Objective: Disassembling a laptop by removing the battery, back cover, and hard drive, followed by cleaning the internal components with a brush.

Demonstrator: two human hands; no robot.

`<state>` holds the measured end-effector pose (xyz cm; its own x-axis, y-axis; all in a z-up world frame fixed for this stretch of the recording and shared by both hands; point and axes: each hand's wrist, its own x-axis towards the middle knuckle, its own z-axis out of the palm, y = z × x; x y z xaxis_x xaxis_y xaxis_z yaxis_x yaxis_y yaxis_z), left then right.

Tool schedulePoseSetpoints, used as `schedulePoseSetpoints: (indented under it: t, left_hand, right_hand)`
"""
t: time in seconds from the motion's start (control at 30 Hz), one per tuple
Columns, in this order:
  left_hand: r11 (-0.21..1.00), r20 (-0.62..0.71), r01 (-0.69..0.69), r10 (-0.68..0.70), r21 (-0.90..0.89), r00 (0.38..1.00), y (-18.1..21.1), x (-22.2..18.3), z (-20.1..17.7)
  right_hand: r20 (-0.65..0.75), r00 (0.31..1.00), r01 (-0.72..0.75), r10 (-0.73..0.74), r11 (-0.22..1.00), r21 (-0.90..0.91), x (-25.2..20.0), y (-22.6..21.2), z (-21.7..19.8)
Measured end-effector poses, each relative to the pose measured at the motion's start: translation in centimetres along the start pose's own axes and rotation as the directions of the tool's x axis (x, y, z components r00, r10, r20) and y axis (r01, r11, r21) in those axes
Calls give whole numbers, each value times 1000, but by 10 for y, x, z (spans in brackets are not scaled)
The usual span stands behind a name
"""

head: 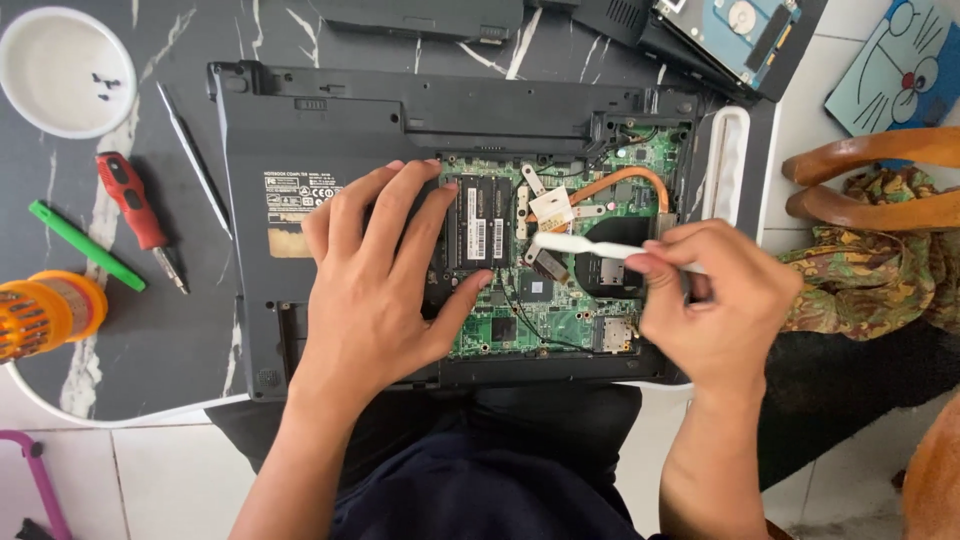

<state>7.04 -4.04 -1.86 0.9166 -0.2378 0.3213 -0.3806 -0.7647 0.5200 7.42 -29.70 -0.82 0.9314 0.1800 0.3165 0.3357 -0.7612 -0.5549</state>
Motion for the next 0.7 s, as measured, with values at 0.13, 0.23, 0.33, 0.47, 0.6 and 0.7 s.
schedulePoseSetpoints:
  t: [0.13, 0.23, 0.33, 0.47, 0.6, 0.7]
  left_hand:
    - [1000, -14, 2, -2, 1, 1000, 0, -1, 1]
    - [1000, -23, 7, -7, -10, 1000, 1, -1, 0]
    - [1000, -25, 1, -1, -2, 1000, -1, -2, 2]
    - [1000, -25, -4, 4, 8, 1000, 1, -3, 2]
    - [1000, -37, 1, -1, 8, 999, 0, -3, 1]
    - [1000, -43, -3, 3, 7, 999, -1, -4, 2]
  right_hand:
    - [-2, 1000, -10, 10, 997, 79, 4, -4, 7]
    - [-1, 999, 54, -54, 999, 3, 2, 8, 4]
    - [-2, 999, -43, 43, 999, -3, 1, 5, -5]
    - [-15, 1000, 15, -15, 999, 35, 2, 4, 7]
    - [-43, 999, 1, 0, 1000, 22, 1, 0, 2]
    - [-66, 996, -50, 52, 998, 30, 4, -10, 5]
